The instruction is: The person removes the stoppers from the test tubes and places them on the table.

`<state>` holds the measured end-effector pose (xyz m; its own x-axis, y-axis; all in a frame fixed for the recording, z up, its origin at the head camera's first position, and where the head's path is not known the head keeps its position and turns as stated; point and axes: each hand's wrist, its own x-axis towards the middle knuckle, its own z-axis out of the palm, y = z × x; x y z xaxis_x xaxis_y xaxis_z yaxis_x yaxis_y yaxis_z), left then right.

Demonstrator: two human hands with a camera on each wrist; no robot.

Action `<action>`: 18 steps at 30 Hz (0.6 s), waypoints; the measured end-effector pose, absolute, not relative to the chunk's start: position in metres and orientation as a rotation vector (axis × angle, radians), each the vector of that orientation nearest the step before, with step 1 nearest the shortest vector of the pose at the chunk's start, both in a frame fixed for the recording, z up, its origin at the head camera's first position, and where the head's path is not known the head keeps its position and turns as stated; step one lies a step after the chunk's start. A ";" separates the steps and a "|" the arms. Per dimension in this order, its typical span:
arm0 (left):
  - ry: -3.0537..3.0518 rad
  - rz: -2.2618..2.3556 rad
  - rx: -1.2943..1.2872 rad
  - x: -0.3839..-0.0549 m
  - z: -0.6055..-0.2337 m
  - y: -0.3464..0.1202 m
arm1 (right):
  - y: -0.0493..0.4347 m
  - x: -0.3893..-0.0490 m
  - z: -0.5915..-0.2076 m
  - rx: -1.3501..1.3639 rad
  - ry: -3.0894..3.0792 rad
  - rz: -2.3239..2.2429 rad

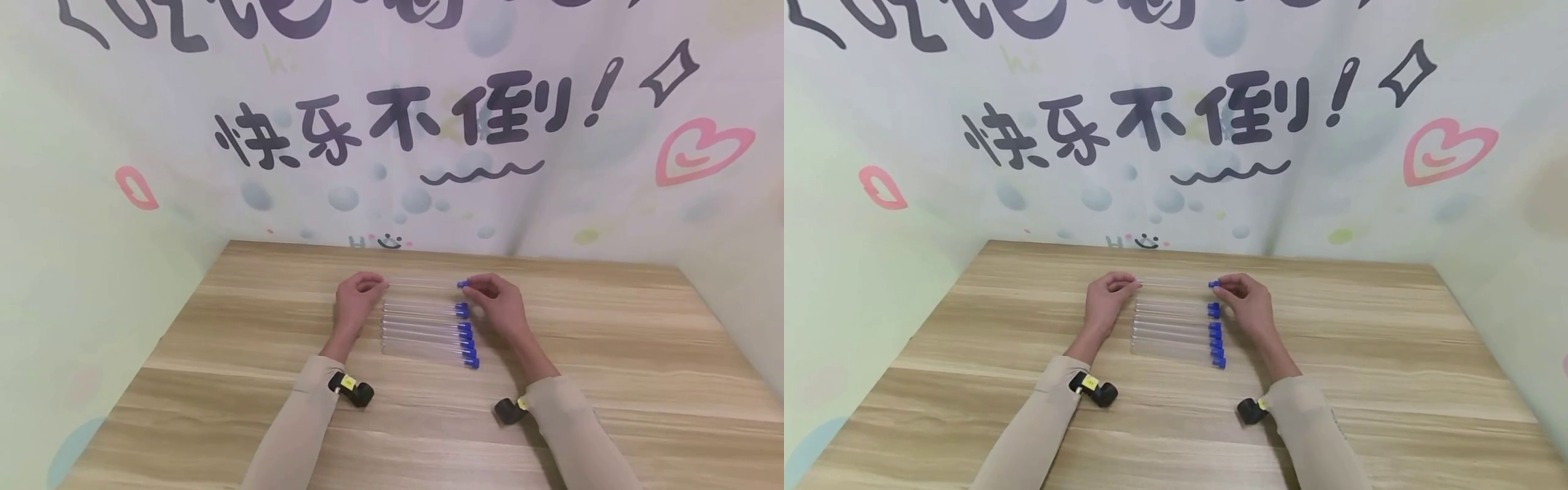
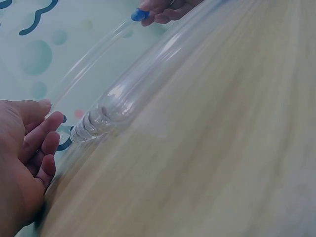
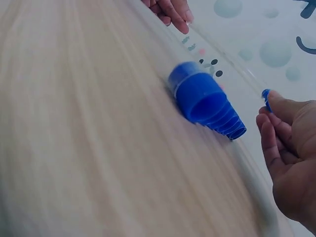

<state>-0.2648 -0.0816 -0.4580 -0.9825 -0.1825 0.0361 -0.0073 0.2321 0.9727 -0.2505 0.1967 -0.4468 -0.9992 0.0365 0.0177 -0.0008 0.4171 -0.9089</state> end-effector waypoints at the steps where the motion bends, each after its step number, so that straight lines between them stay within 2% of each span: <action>1: -2.351 -1.861 0.174 -0.265 -0.457 -0.081 | 0.197 -0.251 -0.447 -0.011 -2.613 1.669; 7: -2.360 -1.880 0.110 -0.264 -0.455 -0.080 | 0.199 -0.250 -0.448 0.067 -2.621 1.644; 18: -2.375 -1.809 -0.011 -0.264 -0.460 -0.079 | 0.199 -0.249 -0.451 0.044 -2.625 1.612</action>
<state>-0.2641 -0.0791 -0.4601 -0.9879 -0.0880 0.1280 0.1000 0.2702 0.9576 -0.2492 0.1995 -0.4513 -0.9977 0.0074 0.0668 -0.0563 0.4523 -0.8901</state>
